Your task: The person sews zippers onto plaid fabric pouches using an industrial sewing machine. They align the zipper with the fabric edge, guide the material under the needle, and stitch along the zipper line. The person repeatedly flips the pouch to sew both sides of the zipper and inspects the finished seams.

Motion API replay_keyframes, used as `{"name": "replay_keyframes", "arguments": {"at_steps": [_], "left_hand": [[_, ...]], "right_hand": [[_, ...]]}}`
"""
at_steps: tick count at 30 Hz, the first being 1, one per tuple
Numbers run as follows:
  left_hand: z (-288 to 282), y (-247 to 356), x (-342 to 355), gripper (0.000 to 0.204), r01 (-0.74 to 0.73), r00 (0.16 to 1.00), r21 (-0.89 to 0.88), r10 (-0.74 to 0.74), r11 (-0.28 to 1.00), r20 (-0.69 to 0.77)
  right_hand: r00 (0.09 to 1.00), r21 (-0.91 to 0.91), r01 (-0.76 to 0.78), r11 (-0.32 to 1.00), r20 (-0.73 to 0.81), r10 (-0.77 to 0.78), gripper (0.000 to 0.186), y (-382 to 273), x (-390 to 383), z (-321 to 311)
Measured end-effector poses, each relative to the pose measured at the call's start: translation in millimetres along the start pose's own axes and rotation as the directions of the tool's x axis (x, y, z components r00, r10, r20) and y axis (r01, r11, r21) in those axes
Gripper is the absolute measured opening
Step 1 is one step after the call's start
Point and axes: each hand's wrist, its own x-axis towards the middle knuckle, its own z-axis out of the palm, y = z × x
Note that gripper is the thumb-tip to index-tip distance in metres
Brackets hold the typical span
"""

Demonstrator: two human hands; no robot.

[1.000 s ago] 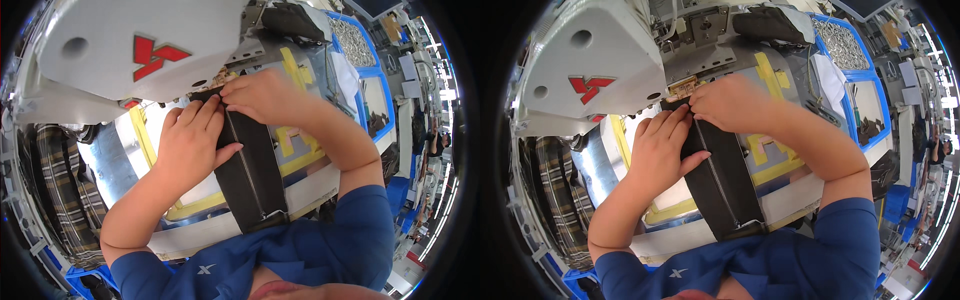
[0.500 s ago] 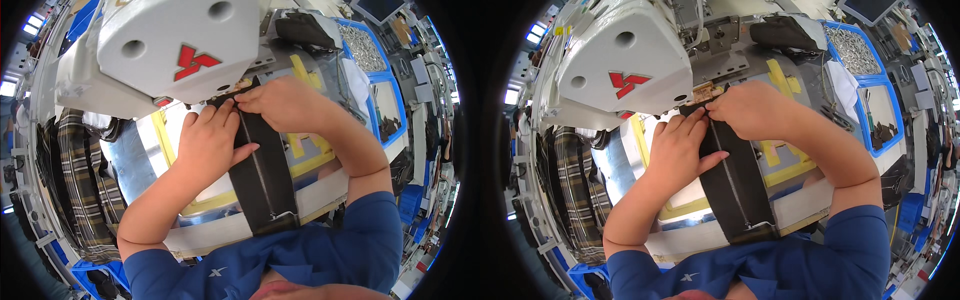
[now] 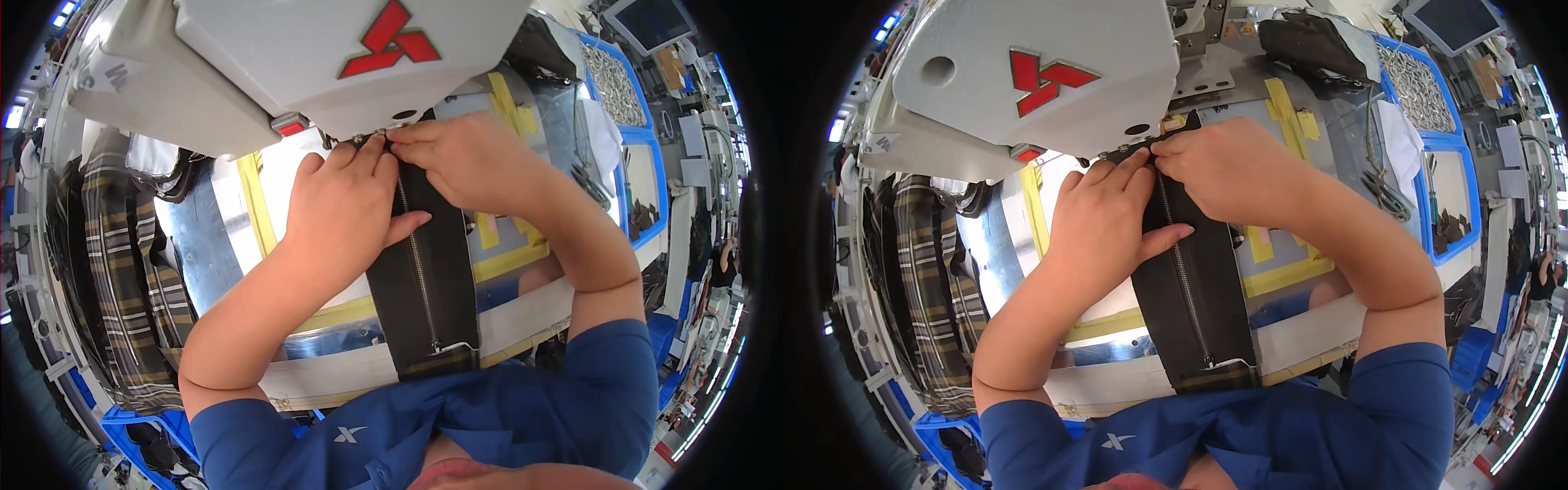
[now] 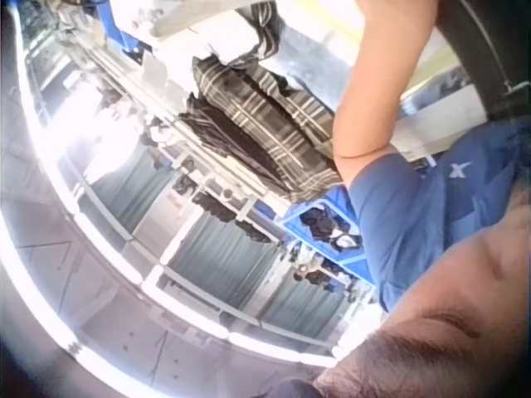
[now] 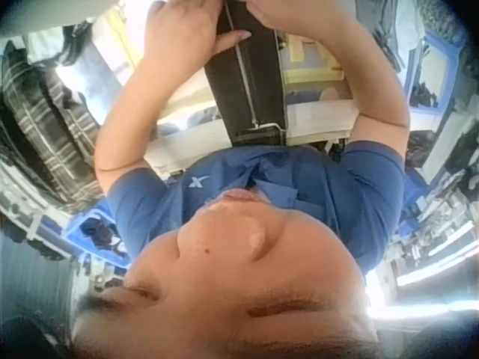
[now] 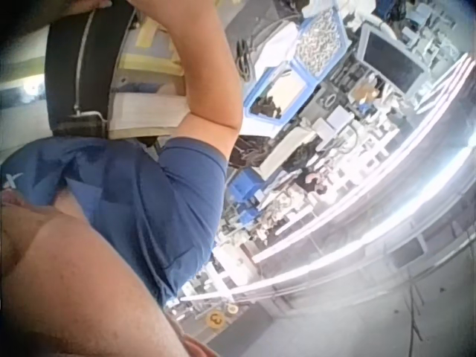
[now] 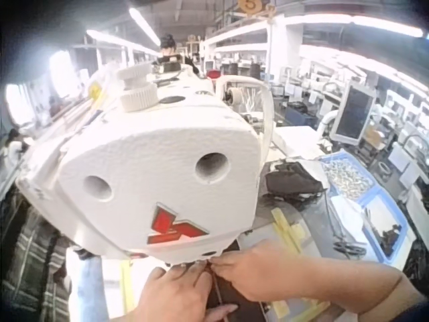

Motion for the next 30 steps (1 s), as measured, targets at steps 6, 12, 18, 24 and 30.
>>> {"name": "replay_keyframes", "arguments": {"at_steps": [6,12,18,24,30], "left_hand": [[-8.0,1.8,1.4,0.07,0.041,0.996,0.013,-0.042,0.999,0.083],[-9.0,-1.8,1.7,0.074,0.053,0.992,-0.071,-0.044,0.996,0.117],[-10.5,-0.8,3.9,0.079,0.047,0.992,-0.091,-0.036,0.995,0.119],[-13.1,1.3,3.1,0.078,0.069,0.988,-0.04,-0.063,0.997,0.139],[-11.4,1.2,2.9,0.077,0.068,0.989,-0.044,-0.062,0.997,0.131]], "right_hand": [[0.995,-0.036,0.064,0.997,-0.074,-0.066,0.03,-1.4,0.4,9.2],[0.998,-0.034,0.032,0.999,-0.059,-0.034,0.032,-0.4,-1.5,4.4],[0.999,-0.029,0.008,1.0,-0.039,-0.009,0.032,-0.2,-6.1,1.8],[0.998,-0.026,0.013,1.0,-0.059,-0.015,0.032,-4.5,-4.0,6.0],[0.999,-0.019,-0.001,1.0,-0.048,0.001,0.032,-6.9,-5.3,5.2]]}}
